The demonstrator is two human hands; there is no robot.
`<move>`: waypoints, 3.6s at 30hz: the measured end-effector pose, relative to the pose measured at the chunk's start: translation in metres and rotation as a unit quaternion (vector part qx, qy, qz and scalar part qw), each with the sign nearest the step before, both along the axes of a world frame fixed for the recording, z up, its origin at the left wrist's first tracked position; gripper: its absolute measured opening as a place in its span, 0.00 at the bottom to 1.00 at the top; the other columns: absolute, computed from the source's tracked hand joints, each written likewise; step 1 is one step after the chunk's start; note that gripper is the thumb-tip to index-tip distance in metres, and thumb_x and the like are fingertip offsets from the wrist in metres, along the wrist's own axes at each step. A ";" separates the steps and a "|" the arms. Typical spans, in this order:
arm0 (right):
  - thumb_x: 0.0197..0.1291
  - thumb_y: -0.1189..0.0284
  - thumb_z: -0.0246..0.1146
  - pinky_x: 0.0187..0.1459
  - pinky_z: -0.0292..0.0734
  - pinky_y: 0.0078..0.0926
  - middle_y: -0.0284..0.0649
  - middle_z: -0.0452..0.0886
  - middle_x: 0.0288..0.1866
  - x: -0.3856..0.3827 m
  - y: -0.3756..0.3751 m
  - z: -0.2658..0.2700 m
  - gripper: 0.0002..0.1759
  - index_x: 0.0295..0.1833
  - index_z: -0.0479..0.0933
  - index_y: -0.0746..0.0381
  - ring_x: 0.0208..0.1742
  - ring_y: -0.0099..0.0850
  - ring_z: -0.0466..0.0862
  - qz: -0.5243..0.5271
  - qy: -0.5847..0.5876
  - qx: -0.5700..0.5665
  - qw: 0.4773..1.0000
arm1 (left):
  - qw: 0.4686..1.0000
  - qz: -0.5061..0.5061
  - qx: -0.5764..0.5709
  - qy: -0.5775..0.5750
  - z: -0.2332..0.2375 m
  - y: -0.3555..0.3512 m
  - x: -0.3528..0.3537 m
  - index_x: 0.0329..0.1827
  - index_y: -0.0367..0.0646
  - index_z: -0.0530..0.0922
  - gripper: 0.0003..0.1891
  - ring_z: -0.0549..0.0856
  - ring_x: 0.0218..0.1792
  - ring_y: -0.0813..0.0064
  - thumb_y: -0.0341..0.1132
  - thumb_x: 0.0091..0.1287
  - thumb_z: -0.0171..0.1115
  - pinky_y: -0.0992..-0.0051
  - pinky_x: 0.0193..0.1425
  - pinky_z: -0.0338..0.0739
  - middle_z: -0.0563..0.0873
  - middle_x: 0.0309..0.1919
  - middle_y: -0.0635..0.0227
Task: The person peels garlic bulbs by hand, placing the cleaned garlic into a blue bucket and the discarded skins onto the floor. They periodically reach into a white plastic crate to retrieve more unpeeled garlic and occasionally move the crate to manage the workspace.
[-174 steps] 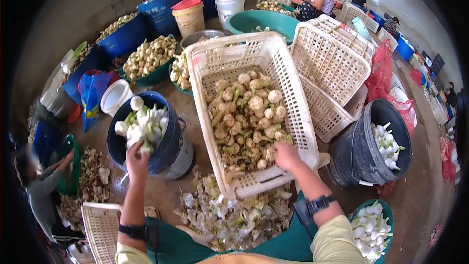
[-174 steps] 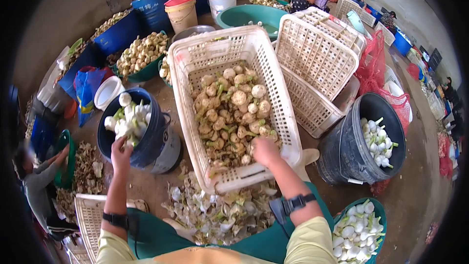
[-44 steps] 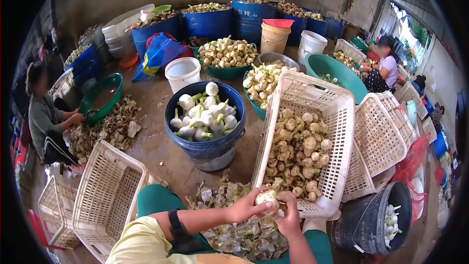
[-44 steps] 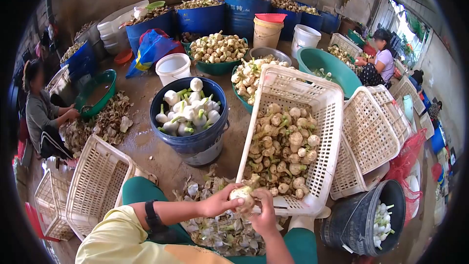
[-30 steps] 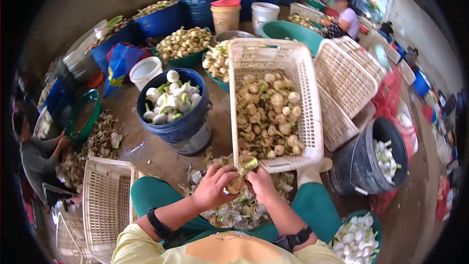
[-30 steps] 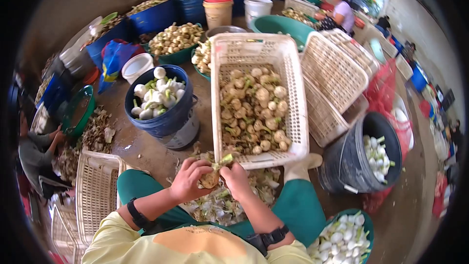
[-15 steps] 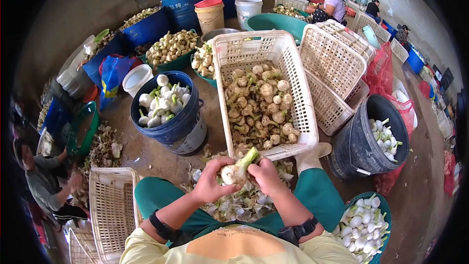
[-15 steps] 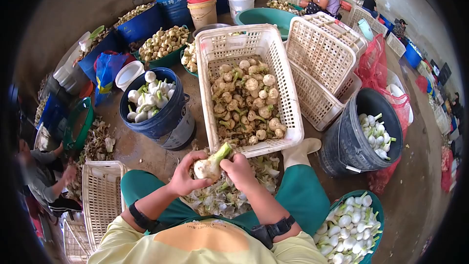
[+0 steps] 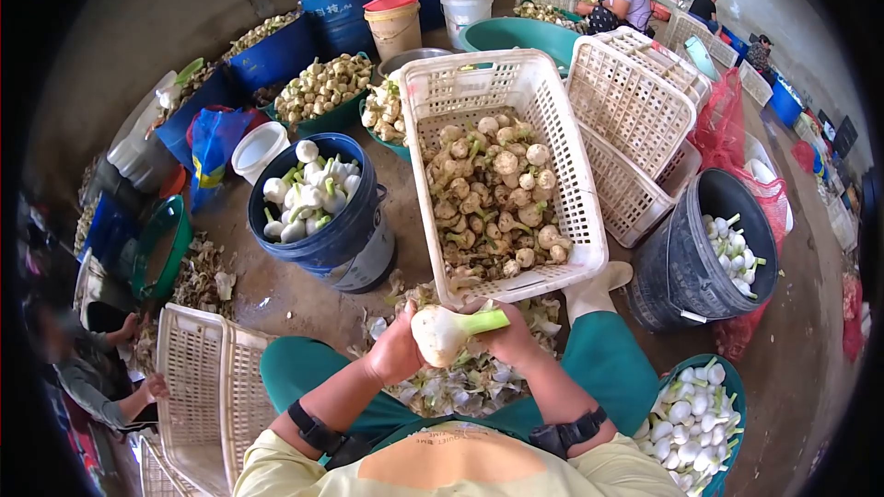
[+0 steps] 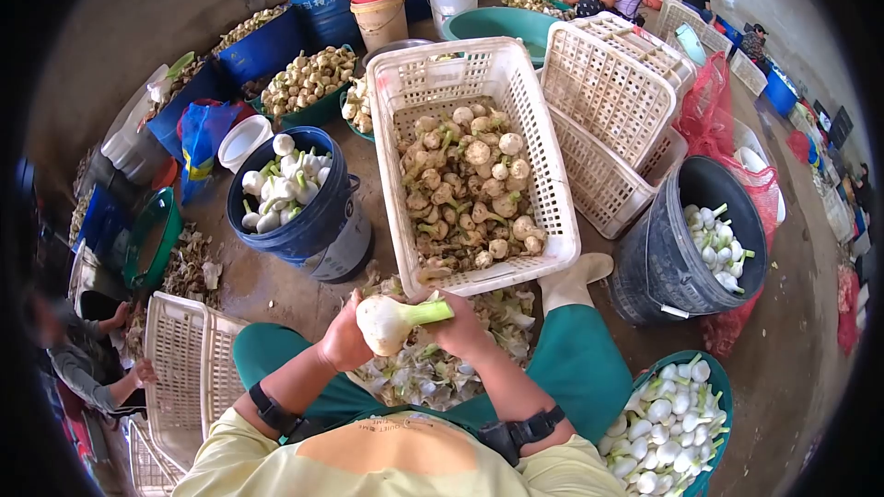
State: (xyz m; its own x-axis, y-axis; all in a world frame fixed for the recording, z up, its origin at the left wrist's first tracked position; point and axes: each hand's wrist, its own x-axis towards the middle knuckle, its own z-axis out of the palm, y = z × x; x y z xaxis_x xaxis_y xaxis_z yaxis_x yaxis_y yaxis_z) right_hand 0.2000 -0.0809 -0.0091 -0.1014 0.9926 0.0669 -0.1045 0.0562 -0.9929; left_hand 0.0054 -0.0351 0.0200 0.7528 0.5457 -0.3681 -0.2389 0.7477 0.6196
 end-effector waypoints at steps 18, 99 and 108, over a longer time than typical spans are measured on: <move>0.48 0.78 0.61 0.40 0.74 0.32 0.49 0.79 0.35 -0.010 0.009 0.012 0.13 0.42 0.76 0.65 0.37 0.44 0.80 -0.102 -0.215 0.110 0.965 | 0.963 0.033 0.253 0.083 -0.019 0.007 -0.007 0.52 0.43 0.64 0.32 0.76 0.49 0.71 0.43 0.49 0.73 0.70 0.55 0.71 0.74 0.49 0.63; 0.45 0.71 0.62 0.35 0.72 0.24 0.38 0.80 0.32 0.009 0.002 0.037 0.15 0.40 0.77 0.65 0.30 0.23 0.76 0.353 -0.108 -0.038 0.929 | 0.918 0.204 0.341 -0.002 0.016 0.030 0.003 0.69 0.35 0.54 0.32 0.55 0.70 0.62 0.50 0.68 0.36 0.61 0.69 0.56 0.57 0.69 0.60; 0.49 0.72 0.57 0.43 0.75 0.37 0.50 0.80 0.36 0.018 -0.005 -0.013 0.11 0.37 0.77 0.66 0.39 0.46 0.80 0.230 -0.603 -0.067 0.761 | 0.938 0.323 0.124 0.029 -0.022 0.045 -0.009 0.70 0.42 0.52 0.30 0.66 0.63 0.64 0.51 0.70 0.40 0.64 0.66 0.62 0.66 0.63 0.58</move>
State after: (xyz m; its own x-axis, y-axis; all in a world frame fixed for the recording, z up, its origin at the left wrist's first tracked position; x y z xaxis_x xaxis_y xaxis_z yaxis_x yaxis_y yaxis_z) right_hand 0.2177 -0.0859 -0.0220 -0.3484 0.8229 -0.4488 0.9089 0.1796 -0.3763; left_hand -0.0039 0.0094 -0.0022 0.2183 0.9552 -0.1997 -0.5523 0.2897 0.7817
